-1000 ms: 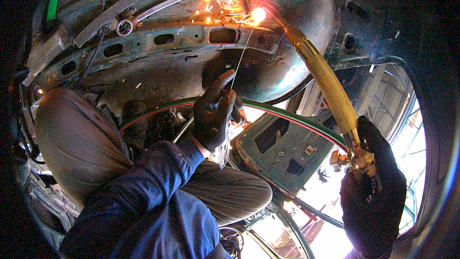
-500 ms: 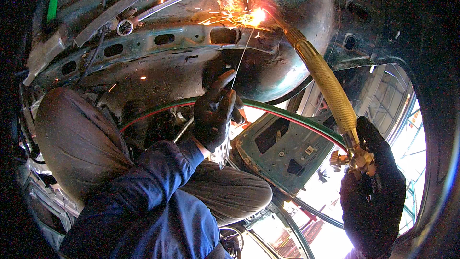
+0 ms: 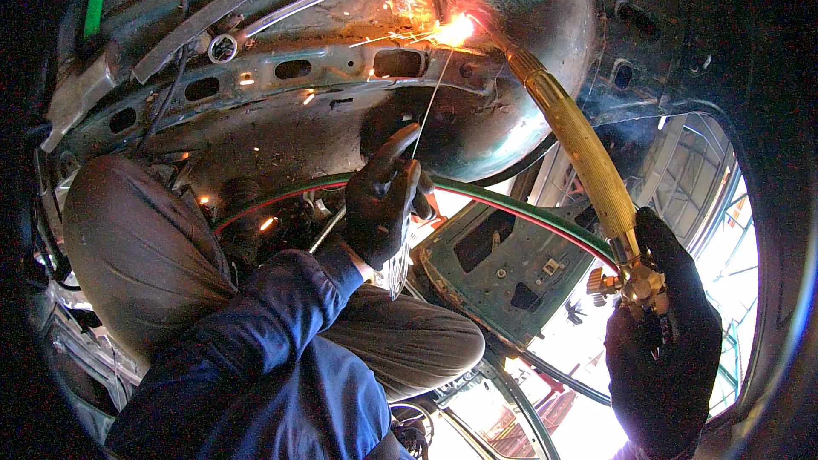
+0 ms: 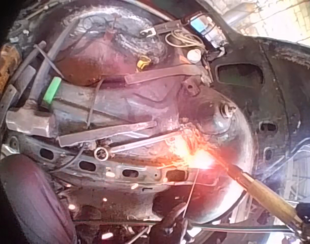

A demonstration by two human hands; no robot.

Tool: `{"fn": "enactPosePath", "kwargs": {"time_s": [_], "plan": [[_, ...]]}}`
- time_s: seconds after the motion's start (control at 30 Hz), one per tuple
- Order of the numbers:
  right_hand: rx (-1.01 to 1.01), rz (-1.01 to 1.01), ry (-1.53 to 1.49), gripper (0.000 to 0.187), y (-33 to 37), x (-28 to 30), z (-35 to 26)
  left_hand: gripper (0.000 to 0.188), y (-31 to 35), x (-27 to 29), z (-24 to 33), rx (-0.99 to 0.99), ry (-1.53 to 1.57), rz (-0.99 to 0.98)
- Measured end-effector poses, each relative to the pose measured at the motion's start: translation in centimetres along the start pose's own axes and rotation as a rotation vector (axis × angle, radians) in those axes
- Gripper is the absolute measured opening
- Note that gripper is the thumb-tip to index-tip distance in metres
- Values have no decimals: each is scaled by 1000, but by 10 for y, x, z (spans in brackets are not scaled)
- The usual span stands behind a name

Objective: The person welds a section of the car's undercarriage using a welding torch and filler rod, then grinds the welded area with an angle grinder. The work is performed while sitting under the vehicle in a workshop.

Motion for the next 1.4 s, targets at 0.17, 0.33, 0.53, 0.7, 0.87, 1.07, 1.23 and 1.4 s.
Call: {"fn": "enactPosePath", "kwargs": {"time_s": [0.17,0.33,0.53,0.7,0.87,1.07,1.23,1.4], "plan": [[69,22,18,52,1,-1,0,50,0,0,0,-11,-19,-10],[-65,-12,-31,52,1,0,-5,50,0,0,-1,3,-24,-13],[-148,-50,-70,54,-5,-3,-3,50,-1,5,2,-3,-27,11],[-229,-55,-95,55,3,-2,-5,48,1,-2,-1,19,4,0],[-237,-76,-76,57,0,-2,-2,49,0,1,-1,8,-8,6],[-214,-66,-54,55,1,-1,-1,48,0,2,-1,8,-14,14],[-282,-80,-71,56,8,-1,-1,48,2,-5,-3,35,0,-10],[-188,-53,-127,58,-1,-5,1,48,-1,3,0,15,-43,19]]}}
Point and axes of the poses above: each hand's wrist, its own y-axis away from the middle knuckle, its own x-axis out of the back of the hand, z = x × y, the point moved 7 cm from there along -y, towards the middle knuckle, and after that the axes turned 9 degrees about -z, right-handed, at the moved point
